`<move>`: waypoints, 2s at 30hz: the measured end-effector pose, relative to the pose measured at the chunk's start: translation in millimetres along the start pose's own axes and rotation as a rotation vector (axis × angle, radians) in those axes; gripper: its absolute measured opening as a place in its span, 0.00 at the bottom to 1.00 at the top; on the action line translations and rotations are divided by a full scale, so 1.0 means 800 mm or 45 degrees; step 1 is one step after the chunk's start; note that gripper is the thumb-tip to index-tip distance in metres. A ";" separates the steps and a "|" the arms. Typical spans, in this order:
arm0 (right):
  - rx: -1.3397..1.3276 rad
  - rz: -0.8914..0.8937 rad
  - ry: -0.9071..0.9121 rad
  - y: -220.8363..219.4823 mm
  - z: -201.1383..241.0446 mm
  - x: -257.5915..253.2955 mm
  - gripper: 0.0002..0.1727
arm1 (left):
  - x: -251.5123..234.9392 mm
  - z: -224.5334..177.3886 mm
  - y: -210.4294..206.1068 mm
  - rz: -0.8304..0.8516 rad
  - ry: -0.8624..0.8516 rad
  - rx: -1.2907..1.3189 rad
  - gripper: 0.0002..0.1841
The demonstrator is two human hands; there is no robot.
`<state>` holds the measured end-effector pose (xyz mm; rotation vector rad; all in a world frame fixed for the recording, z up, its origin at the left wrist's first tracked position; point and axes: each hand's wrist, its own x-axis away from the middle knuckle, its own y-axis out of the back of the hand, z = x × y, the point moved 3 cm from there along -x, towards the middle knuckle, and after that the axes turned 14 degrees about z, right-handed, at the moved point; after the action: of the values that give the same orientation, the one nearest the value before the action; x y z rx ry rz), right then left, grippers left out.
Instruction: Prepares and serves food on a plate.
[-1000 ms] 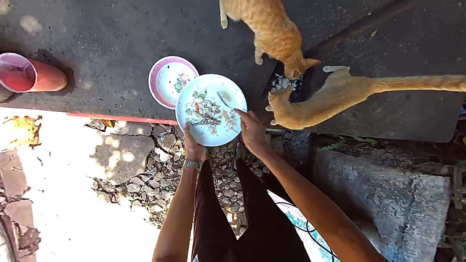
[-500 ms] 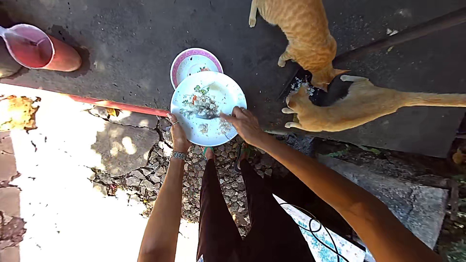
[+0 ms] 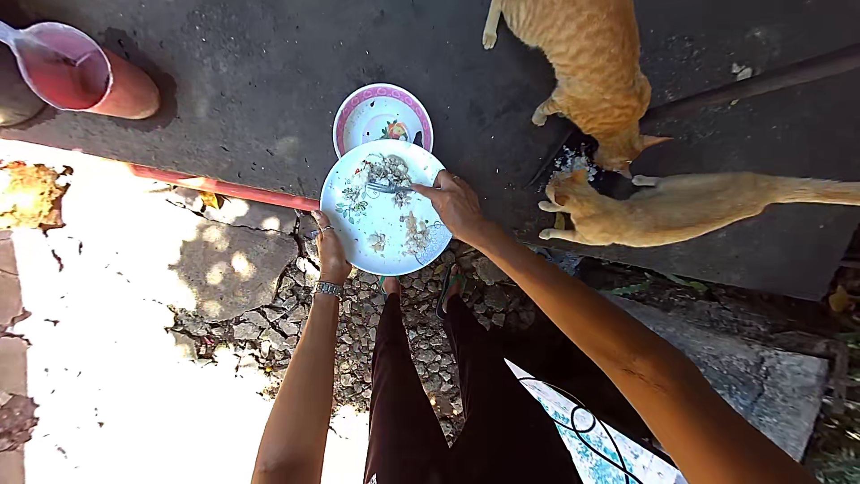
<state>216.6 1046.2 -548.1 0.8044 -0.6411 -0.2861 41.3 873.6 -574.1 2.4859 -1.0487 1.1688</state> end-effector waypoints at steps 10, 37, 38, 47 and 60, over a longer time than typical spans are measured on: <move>-0.009 0.030 0.010 0.000 -0.008 -0.040 0.25 | -0.013 -0.004 0.004 -0.036 0.083 -0.026 0.42; -0.278 -0.110 -0.074 0.038 -0.042 -0.066 0.21 | -0.033 0.014 0.032 -0.088 0.058 -0.014 0.40; -0.265 -0.127 -0.065 0.039 -0.041 -0.059 0.21 | -0.033 0.014 0.033 -0.088 0.057 -0.010 0.40; -0.107 -0.127 -0.021 0.046 -0.053 -0.026 0.20 | -0.025 0.000 0.030 -0.140 0.028 -0.032 0.40; -0.087 -0.066 -0.007 0.046 -0.028 -0.029 0.22 | -0.026 0.002 0.019 -0.111 -0.009 -0.016 0.40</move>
<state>212.8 1094.9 -542.4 0.7558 -0.6132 -0.3559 22.6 872.6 -592.3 2.5004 -0.9363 1.1257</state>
